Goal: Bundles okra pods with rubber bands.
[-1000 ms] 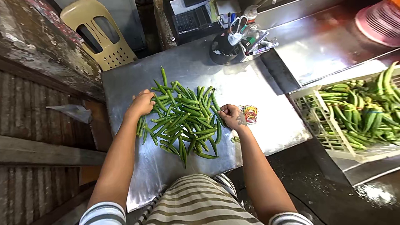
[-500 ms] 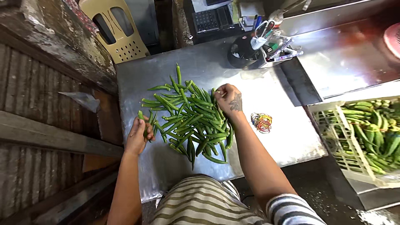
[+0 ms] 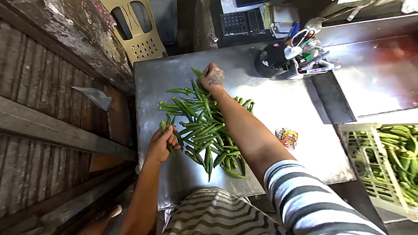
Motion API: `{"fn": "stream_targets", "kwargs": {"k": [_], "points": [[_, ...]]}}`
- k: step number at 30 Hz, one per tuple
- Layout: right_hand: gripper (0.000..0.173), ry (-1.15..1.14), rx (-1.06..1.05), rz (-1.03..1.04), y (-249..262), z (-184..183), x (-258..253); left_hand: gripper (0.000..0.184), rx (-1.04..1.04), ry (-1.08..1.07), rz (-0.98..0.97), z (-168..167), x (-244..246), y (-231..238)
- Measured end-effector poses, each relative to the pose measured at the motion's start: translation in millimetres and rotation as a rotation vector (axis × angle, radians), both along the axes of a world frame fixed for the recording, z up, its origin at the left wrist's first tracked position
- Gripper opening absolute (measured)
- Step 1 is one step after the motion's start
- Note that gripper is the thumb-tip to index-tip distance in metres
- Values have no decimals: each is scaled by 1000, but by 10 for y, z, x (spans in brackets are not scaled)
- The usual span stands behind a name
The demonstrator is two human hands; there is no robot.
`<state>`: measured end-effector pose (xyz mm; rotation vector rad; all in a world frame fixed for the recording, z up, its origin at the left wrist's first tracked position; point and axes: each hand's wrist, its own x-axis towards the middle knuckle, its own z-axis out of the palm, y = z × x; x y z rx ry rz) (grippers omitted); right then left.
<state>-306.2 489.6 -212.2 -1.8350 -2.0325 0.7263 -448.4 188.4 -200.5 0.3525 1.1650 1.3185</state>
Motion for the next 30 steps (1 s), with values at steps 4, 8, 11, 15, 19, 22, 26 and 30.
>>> {"fn": "stream_targets", "kwargs": {"k": [4, 8, 11, 15, 19, 22, 26, 30], "points": [[32, 370, 349, 12, -461, 398, 245, 38, 53, -162, 64, 10, 69, 74], [20, 459, 334, 220, -1609, 604, 410, 45, 186, -360, 42, -49, 362, 304], [12, 462, 361, 347, -2079, 306, 500, 36, 198, -461, 67, -75, 673, 432], [20, 460, 298, 186, -1906, 263, 853, 34, 34, -404, 72, -137, 791, 341], [17, 348, 158, 85, -1530, 376, 1272, 30, 32, -333, 57, -182, 579, 87], [19, 320, 145, 73, -1379, 384, 1472, 31, 16, -241, 63, -119, 338, -72], [22, 273, 81, 71, -1332, 377, 1534, 38, 128, -134, -2, -144, 103, -236], [21, 264, 54, 167, -1292, 409, 1346, 38, 158, -169, 12, -153, 132, -299]]}}
